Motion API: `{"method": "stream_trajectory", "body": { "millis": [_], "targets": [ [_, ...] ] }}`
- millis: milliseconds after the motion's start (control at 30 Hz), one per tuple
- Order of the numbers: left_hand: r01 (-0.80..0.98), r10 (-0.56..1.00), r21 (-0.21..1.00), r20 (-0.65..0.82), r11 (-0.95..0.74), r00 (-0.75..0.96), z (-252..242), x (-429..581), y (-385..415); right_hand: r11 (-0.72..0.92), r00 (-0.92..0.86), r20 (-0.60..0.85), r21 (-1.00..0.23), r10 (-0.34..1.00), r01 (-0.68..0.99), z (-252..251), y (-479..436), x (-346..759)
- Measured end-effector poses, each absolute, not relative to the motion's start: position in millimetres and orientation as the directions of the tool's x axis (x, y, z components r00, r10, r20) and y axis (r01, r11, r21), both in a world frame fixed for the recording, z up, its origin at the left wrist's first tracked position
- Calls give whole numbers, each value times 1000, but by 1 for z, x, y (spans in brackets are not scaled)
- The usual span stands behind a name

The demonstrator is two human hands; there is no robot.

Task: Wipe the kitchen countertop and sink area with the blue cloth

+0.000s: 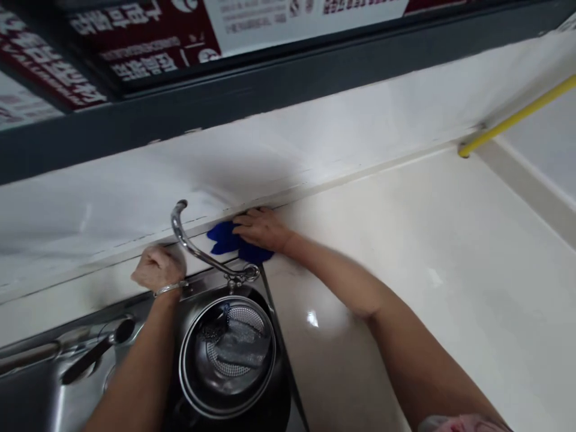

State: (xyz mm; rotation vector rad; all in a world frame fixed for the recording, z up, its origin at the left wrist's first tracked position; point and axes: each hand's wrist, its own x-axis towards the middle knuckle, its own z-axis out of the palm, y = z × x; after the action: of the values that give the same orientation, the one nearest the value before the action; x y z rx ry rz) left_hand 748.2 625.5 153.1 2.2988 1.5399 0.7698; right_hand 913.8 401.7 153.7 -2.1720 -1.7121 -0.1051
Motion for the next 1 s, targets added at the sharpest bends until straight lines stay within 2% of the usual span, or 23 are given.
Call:
{"method": "stream_trajectory", "body": {
  "millis": [133, 300, 367, 467, 533, 600, 667, 767, 900, 1000],
  "targets": [
    [790, 908, 462, 311, -402, 279, 152, 751, 627, -309, 404, 327, -305, 855, 901, 150, 302, 969],
    [830, 912, 408, 313, -381, 265, 150, 753, 628, -591, 669, 285, -317, 687, 742, 154, 193, 1012],
    [831, 917, 416, 307, -370, 255, 151, 754, 628, -719, 770, 272, -277, 578, 638, 158, 160, 1018],
    [808, 918, 452, 298, -378, 263, 152, 754, 626, -886, 892, 290, -211, 348, 414, 159, 132, 1016],
    [798, 915, 457, 286, -392, 286, 153, 754, 624, -944, 922, 327, -179, 210, 278, 157, 133, 1007],
    [800, 914, 450, 266, -398, 305, 154, 755, 623, -959, 917, 362, -159, 166, 236, 153, 151, 993],
    [815, 924, 440, 242, -377, 297, 154, 756, 622, -938, 898, 370, -151, 240, 313, 150, 181, 973],
    [839, 938, 425, 215, -341, 272, 156, 758, 620, -831, 820, 345, -163, 458, 532, 149, 241, 939],
    [847, 940, 412, 200, -337, 276, 159, 759, 617, -584, 613, 322, -195, 721, 788, 151, 332, 906],
    [845, 939, 411, 176, -344, 296, 162, 758, 615, -368, 424, 306, -224, 853, 902, 153, 389, 895]
  ]
}}
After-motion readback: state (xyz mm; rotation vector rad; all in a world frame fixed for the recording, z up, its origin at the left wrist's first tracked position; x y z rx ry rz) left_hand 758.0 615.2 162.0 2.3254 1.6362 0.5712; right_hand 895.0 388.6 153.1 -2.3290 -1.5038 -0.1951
